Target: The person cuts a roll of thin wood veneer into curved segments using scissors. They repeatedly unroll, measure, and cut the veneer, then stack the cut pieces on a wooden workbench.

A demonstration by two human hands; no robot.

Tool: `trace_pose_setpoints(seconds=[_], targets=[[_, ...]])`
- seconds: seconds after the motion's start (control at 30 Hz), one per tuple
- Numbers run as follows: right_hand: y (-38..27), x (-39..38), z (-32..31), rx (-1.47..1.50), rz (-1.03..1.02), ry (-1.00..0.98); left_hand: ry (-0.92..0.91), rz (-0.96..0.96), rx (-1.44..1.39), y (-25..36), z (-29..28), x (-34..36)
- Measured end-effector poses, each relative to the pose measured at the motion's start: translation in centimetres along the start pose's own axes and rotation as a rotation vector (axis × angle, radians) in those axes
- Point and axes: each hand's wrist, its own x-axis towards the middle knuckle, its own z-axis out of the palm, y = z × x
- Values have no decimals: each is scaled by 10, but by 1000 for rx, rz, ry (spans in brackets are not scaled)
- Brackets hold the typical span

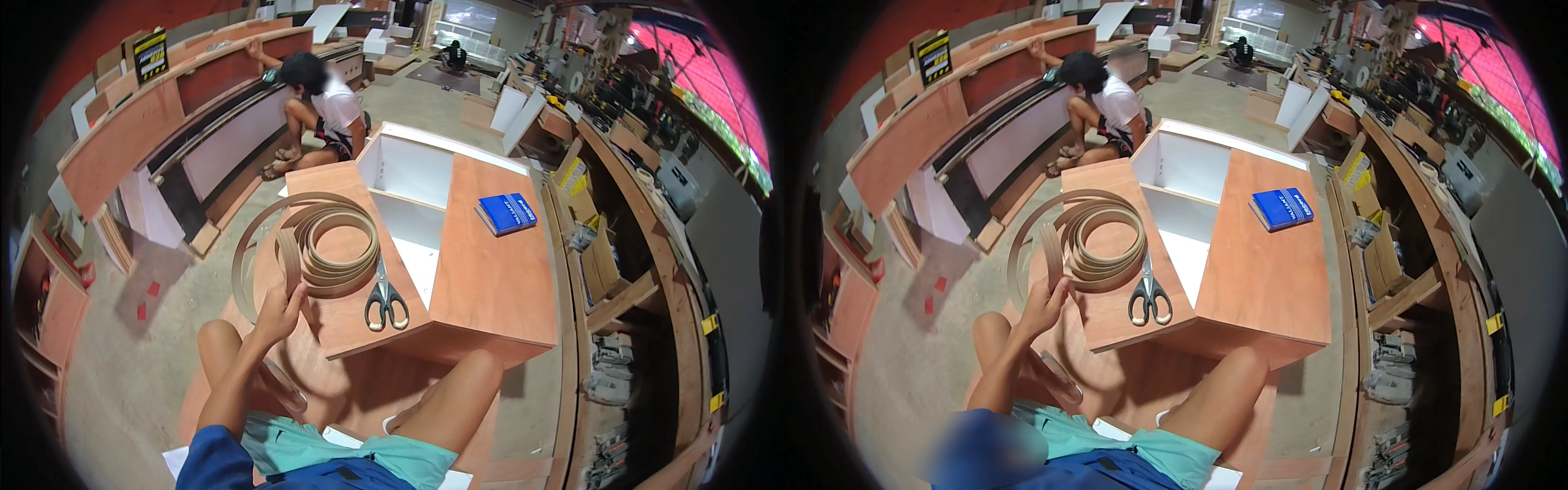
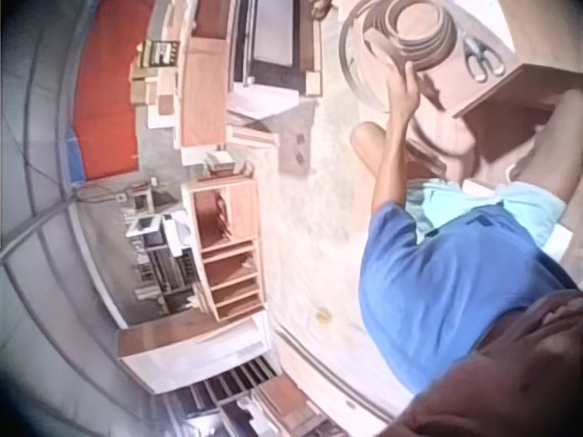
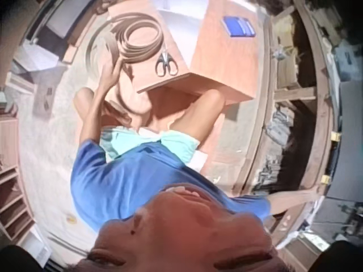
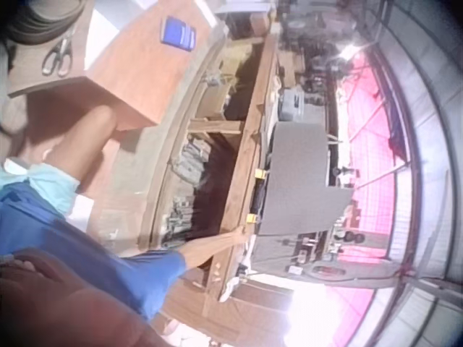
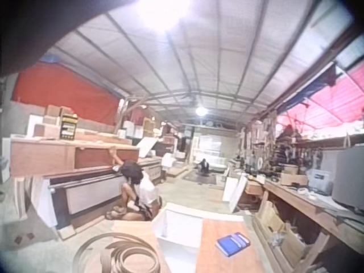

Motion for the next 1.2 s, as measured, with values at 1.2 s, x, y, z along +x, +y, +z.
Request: trace_pose_setpoints(seconds=[1.2], targets=[[442, -873, 656, -1009, -723, -1853, 54, -293, -224, -78, -117, 0]])
